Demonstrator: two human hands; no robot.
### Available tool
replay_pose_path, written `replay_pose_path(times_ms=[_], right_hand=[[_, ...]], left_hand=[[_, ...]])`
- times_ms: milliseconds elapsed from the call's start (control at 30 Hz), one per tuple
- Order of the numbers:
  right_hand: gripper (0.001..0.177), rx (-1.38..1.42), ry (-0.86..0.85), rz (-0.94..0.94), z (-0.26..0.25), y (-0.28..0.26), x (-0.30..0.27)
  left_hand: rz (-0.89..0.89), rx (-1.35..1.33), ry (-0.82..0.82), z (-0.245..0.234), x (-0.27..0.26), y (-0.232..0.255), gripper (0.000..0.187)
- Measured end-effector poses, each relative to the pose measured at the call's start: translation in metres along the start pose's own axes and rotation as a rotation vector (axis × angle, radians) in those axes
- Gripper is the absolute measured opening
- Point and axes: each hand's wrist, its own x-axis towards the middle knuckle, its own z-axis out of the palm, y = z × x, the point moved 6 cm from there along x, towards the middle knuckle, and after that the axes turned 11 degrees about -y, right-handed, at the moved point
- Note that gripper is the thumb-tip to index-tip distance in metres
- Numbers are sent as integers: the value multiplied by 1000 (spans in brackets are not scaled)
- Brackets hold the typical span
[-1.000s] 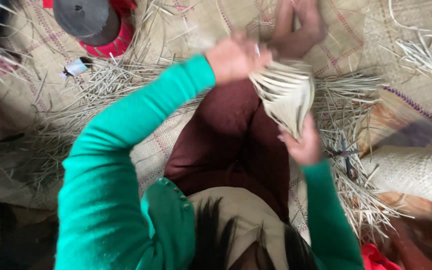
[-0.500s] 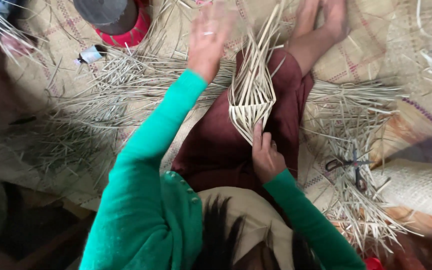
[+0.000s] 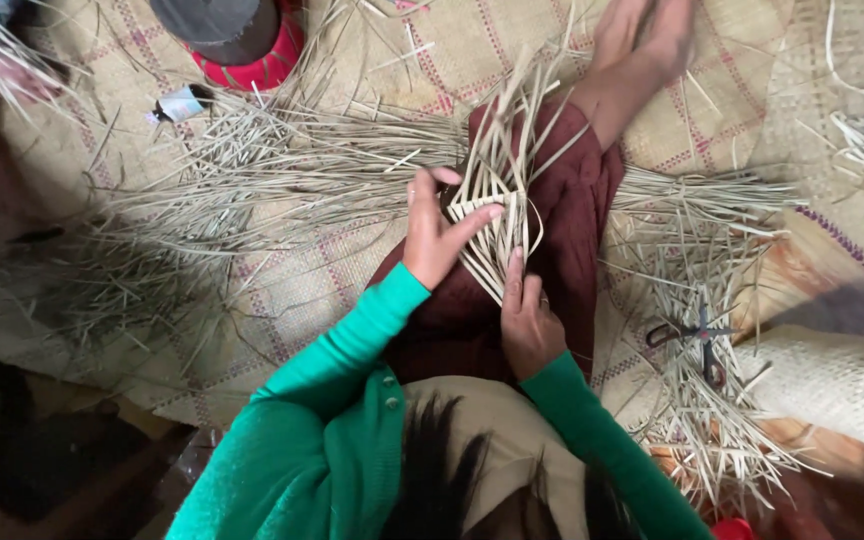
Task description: The person is tightening and interlacing strands of dried plant material to create a woven structure, likely a basket or mat.
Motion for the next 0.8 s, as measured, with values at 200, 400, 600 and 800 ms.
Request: replay_pose_path(times_ms=[200,400,600,800], right_hand=[[42,-47,-31,-177,41,-10,-25],[46,1205,-230,-150,-51,87,25],[20,1478,151,257,-23,113,57],[22,1750,198,298,62,47,48]], left_hand=[[148,-185,-63,0,7,-4,28],[96,-244,-290,16,16,-16,25],[110,-285,-352,20,24,-14,33],[-5,-513,-178,22,14,-40,18]])
